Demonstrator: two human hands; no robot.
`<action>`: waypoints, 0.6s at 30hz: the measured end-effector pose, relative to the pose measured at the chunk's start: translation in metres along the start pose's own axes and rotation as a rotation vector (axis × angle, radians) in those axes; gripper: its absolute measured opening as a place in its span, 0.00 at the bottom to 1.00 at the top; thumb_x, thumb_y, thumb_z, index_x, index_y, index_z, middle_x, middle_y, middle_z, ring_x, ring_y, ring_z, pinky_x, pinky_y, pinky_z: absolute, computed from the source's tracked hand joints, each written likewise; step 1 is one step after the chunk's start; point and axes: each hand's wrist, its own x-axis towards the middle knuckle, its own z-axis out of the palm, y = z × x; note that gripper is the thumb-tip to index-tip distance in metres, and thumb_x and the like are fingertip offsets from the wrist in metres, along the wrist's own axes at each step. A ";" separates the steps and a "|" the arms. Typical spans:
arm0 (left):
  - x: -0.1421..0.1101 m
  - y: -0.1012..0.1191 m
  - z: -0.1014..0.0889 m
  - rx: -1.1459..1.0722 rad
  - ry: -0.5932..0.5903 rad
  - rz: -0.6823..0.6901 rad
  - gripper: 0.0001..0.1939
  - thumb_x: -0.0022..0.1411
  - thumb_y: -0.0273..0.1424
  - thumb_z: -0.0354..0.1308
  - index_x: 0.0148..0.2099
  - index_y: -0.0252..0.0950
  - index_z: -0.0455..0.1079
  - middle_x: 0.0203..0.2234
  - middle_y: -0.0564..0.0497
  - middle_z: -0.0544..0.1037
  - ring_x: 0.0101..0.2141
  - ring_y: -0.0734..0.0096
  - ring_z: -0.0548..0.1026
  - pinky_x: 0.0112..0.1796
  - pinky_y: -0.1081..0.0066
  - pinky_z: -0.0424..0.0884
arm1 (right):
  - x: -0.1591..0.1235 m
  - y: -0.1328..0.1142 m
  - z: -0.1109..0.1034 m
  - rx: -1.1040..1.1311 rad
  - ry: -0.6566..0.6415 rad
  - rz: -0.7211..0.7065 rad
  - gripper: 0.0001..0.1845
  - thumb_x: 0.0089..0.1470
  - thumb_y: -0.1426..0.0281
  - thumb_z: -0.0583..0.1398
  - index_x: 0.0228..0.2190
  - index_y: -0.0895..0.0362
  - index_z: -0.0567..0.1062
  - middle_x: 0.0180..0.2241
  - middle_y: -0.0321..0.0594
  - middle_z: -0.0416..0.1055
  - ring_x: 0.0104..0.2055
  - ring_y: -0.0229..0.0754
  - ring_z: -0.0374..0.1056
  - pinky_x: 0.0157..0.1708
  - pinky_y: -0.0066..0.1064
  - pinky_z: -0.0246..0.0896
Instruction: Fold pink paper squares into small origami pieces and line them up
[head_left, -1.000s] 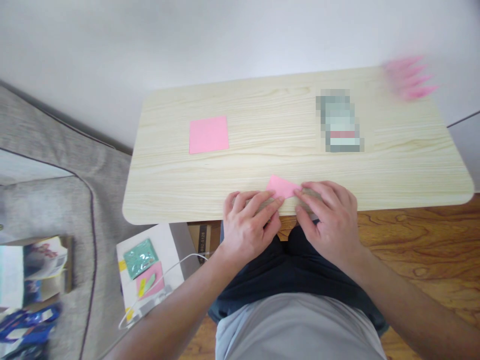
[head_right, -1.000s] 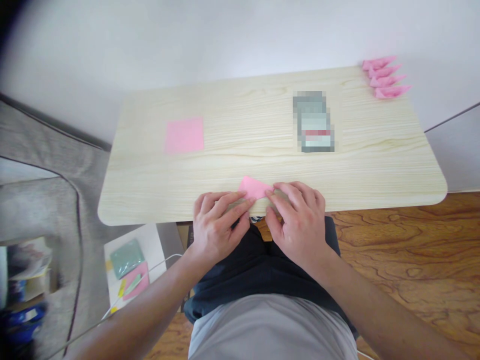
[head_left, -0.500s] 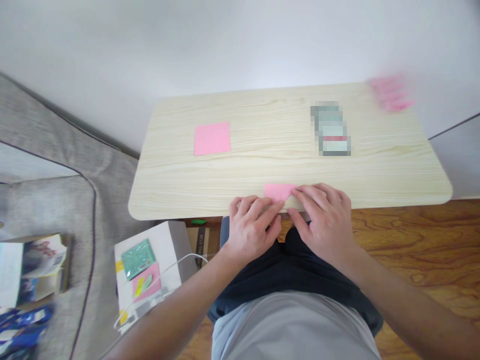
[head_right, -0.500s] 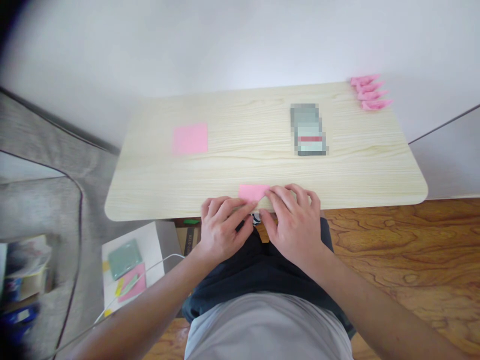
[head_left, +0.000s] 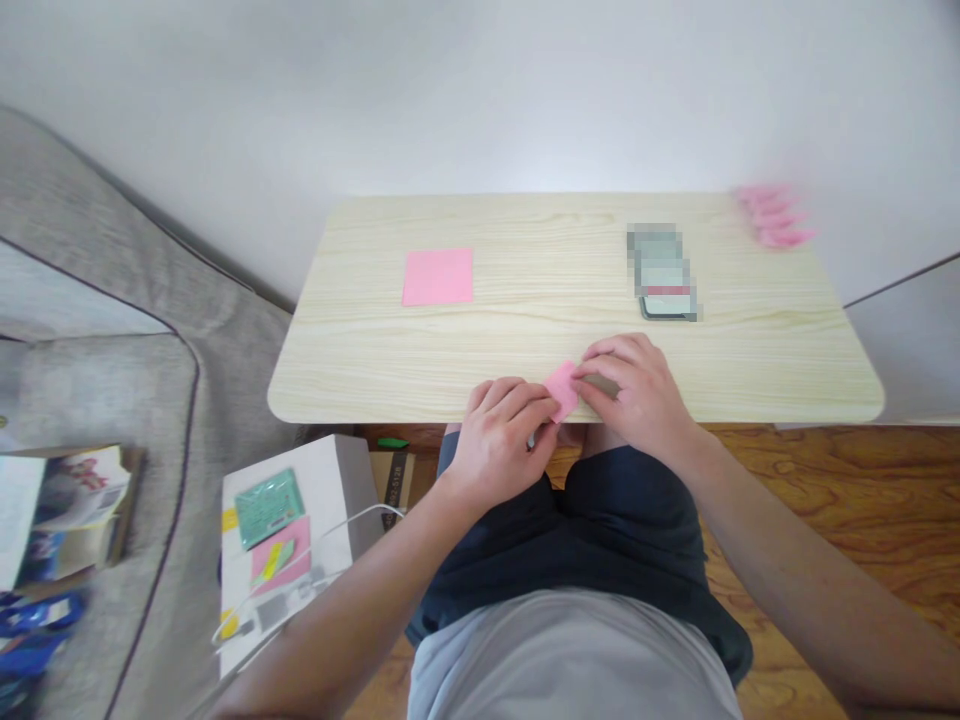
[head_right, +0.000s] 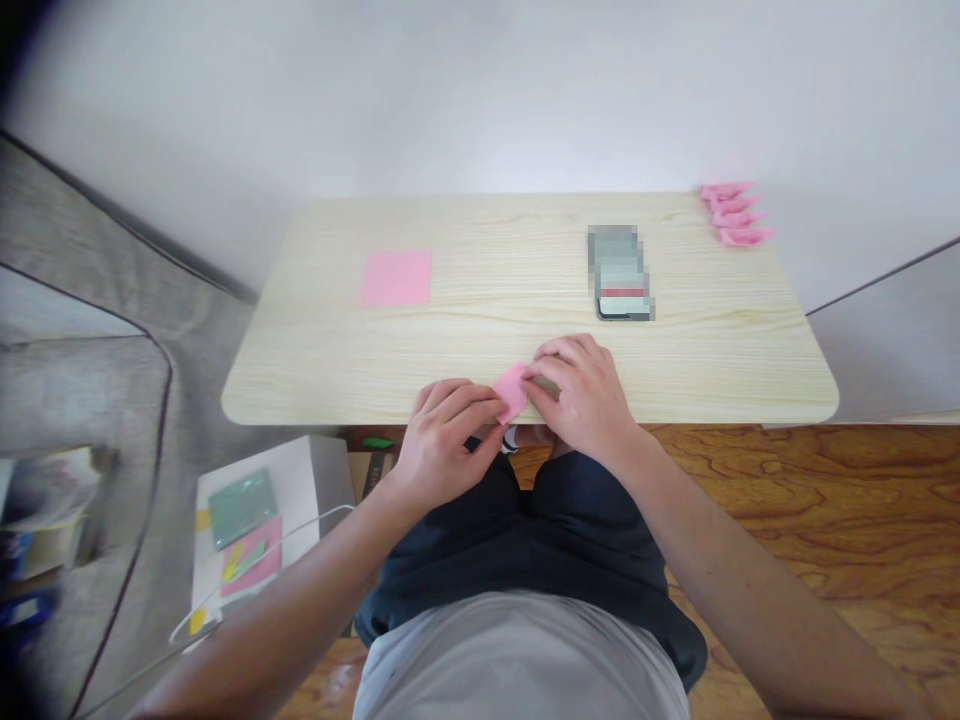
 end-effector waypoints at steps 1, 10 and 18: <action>0.002 -0.001 -0.001 -0.015 -0.017 0.008 0.10 0.67 0.28 0.60 0.49 0.42 0.78 0.48 0.49 0.83 0.50 0.61 0.75 0.53 0.57 0.67 | 0.003 0.002 0.000 0.010 -0.018 -0.026 0.06 0.62 0.64 0.65 0.38 0.51 0.82 0.43 0.42 0.77 0.50 0.51 0.67 0.49 0.46 0.61; 0.011 -0.002 -0.004 -0.105 -0.078 -0.033 0.09 0.68 0.29 0.60 0.48 0.42 0.79 0.47 0.50 0.82 0.48 0.62 0.74 0.50 0.59 0.68 | 0.001 -0.004 -0.003 0.033 -0.092 -0.070 0.08 0.66 0.69 0.60 0.41 0.53 0.82 0.40 0.43 0.78 0.46 0.49 0.68 0.45 0.44 0.62; 0.022 -0.003 -0.004 -0.047 -0.069 -0.174 0.08 0.71 0.37 0.59 0.42 0.42 0.79 0.41 0.50 0.80 0.46 0.61 0.72 0.48 0.59 0.66 | -0.005 -0.003 0.000 0.054 -0.029 -0.051 0.06 0.64 0.68 0.63 0.39 0.52 0.82 0.42 0.41 0.80 0.47 0.50 0.71 0.46 0.46 0.64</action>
